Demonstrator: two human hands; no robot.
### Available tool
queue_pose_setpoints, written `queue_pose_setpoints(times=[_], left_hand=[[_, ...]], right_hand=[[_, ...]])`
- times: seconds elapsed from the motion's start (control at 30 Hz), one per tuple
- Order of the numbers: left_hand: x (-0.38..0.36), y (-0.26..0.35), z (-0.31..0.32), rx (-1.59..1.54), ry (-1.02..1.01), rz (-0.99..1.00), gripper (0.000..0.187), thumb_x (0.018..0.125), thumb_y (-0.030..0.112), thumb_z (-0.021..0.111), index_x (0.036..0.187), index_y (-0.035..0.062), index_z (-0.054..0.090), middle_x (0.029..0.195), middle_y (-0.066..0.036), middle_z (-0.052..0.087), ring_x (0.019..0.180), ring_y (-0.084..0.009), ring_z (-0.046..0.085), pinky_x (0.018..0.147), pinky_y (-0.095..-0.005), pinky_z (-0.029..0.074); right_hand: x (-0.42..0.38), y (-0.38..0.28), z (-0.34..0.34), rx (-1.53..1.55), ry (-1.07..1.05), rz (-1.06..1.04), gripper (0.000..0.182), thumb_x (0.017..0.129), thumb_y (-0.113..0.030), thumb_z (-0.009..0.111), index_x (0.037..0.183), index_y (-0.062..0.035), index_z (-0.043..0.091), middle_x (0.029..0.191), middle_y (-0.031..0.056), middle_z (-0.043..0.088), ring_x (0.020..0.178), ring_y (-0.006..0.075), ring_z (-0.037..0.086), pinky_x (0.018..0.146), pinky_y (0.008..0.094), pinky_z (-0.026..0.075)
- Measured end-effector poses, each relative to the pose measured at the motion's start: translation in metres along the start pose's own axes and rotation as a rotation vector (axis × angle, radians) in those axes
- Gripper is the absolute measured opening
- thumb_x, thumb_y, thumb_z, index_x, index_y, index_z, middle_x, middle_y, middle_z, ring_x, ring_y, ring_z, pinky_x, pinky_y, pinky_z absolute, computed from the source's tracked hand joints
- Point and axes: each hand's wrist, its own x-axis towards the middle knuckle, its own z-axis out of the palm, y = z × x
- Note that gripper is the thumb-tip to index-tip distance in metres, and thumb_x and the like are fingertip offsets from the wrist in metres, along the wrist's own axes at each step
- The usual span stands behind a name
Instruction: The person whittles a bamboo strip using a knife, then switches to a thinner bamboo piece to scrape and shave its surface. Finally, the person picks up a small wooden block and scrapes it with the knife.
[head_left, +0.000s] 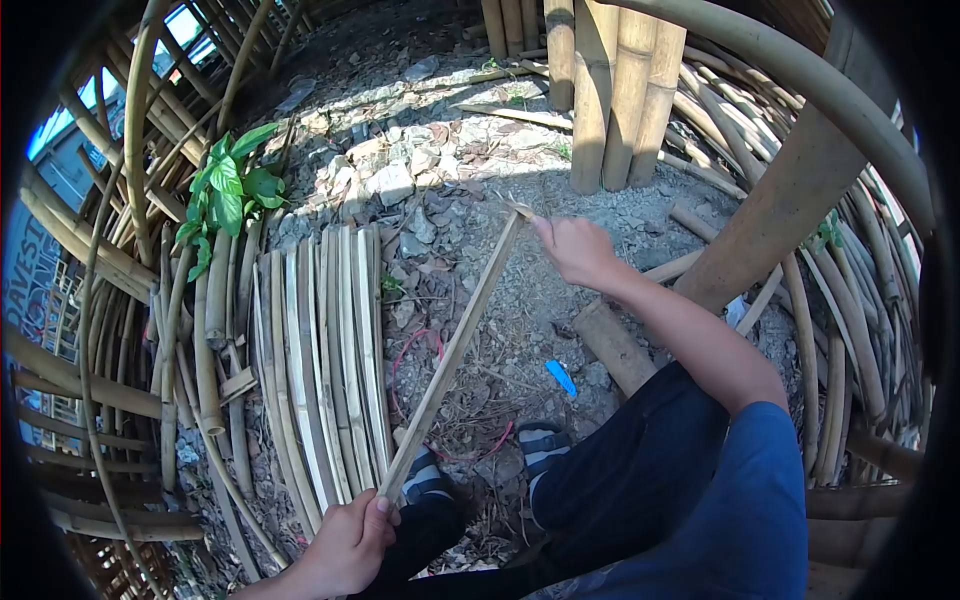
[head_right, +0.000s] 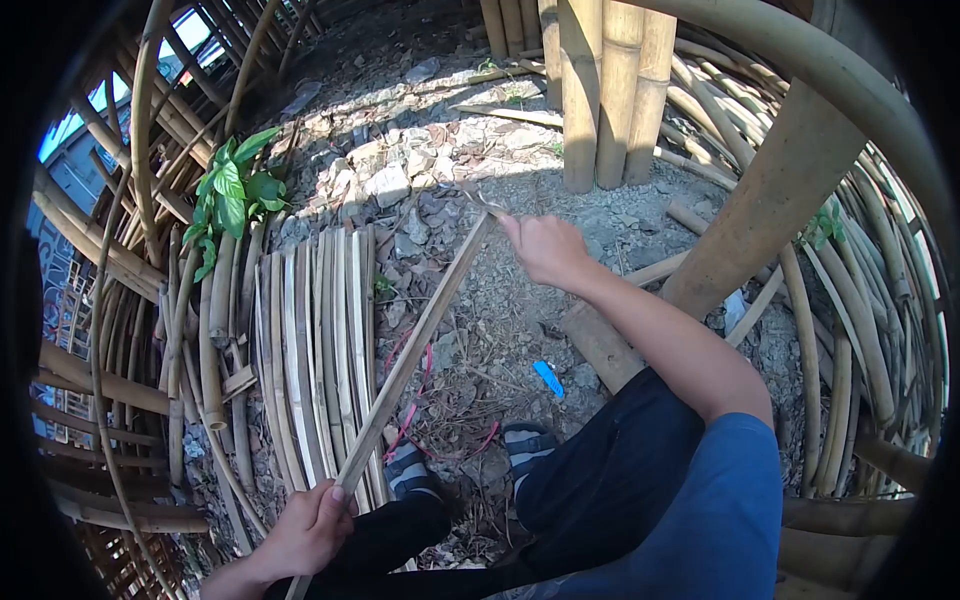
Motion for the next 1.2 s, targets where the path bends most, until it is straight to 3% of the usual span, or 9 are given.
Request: queue_pose_setpoints(times=[0.23,0.47,0.53,0.57,0.67,0.87,1.07,1.13,1.2], left_hand=[[0.013,0.0,-0.004,0.085,-0.002,-0.029,0.042,0.109,0.03,0.035,0.094,-0.0016,0.058,0.063,-0.009,0.058,0.057,-0.019,0.059,0.059,-0.0339,0.049],[0.018,0.0,0.003,0.085,0.039,-0.025,0.041,0.109,0.031,0.035,0.093,0.0006,0.057,0.058,-0.002,0.051,0.05,-0.0104,0.049,0.05,-0.0289,0.042],[0.014,0.005,0.004,0.141,0.08,-0.001,0.036,0.107,0.026,0.04,0.095,-0.0028,0.058,0.058,-0.013,0.056,0.052,-0.0269,0.059,0.053,-0.0402,0.046],[0.011,0.004,0.005,0.14,0.086,-0.006,0.036,0.107,0.026,0.04,0.095,-0.0028,0.058,0.058,-0.013,0.056,0.052,-0.0269,0.059,0.053,-0.0402,0.046],[0.001,0.002,0.008,0.246,0.138,0.085,0.033,0.107,0.023,0.04,0.094,-0.0013,0.056,0.054,-0.008,0.051,0.048,-0.0211,0.056,0.05,-0.0358,0.044],[-0.014,0.016,0.004,0.313,0.178,0.103,0.03,0.106,0.02,0.04,0.093,-0.0018,0.056,0.056,-0.012,0.054,0.052,-0.0307,0.061,0.051,-0.0408,0.044],[0.003,-0.005,-0.003,0.225,0.238,0.051,0.031,0.107,0.024,0.042,0.095,-0.0017,0.056,0.057,-0.008,0.052,0.05,-0.0199,0.055,0.049,-0.036,0.042],[0.005,-0.005,-0.002,0.132,0.239,0.023,0.033,0.108,0.026,0.043,0.096,-0.0012,0.057,0.058,-0.003,0.05,0.05,-0.0112,0.049,0.048,-0.0307,0.039],[0.01,-0.013,-0.005,0.088,0.202,0.027,0.034,0.108,0.027,0.041,0.097,-0.0007,0.058,0.059,-0.002,0.05,0.05,-0.0092,0.048,0.048,-0.0288,0.038]], right_hand=[[-0.009,0.002,-0.006,0.017,-0.092,0.088,0.064,0.105,-0.047,0.033,0.084,0.003,0.068,0.084,0.0298,0.068,0.085,0.0477,0.066,0.078,0.0561,0.052],[-0.063,-0.068,-0.007,0.081,-0.236,-0.284,0.062,0.104,-0.048,0.037,0.082,0.0009,0.067,0.072,0.0264,0.067,0.07,0.0457,0.067,0.067,0.0554,0.053],[-0.074,-0.078,-0.003,0.092,-0.244,-0.335,0.056,0.104,-0.044,0.04,0.078,0.0001,0.063,0.067,0.0236,0.064,0.064,0.0466,0.063,0.065,0.0561,0.051],[-0.07,-0.075,0.0,0.096,-0.245,-0.341,0.056,0.104,-0.044,0.04,0.078,0.0001,0.063,0.067,0.0236,0.064,0.064,0.0466,0.063,0.065,0.0561,0.051],[-0.038,-0.032,0.007,-0.016,-0.155,-0.221,0.063,0.105,-0.048,0.035,0.084,0.0003,0.07,0.075,0.0249,0.068,0.073,0.0443,0.068,0.07,0.0542,0.054],[0.006,0.076,0.015,-0.1,-0.2,0.204,0.067,0.104,-0.05,0.032,0.095,0.0038,0.071,0.092,0.0292,0.069,0.092,0.0472,0.067,0.083,0.0561,0.052],[0.019,0.095,-0.001,-0.145,-0.184,0.312,0.065,0.104,-0.05,0.035,0.094,0.0017,0.072,0.097,0.0256,0.07,0.094,0.0456,0.067,0.084,0.0542,0.052],[0.006,0.08,-0.029,-0.519,-0.286,0.124,0.062,0.103,-0.051,0.039,0.093,-0.0002,0.073,0.092,0.0232,0.071,0.091,0.0429,0.068,0.08,0.0523,0.053],[0.005,0.073,-0.032,-0.473,-0.233,0.15,0.061,0.102,-0.052,0.041,0.09,-0.0007,0.073,0.089,0.0225,0.071,0.088,0.042,0.068,0.078,0.052,0.053]])
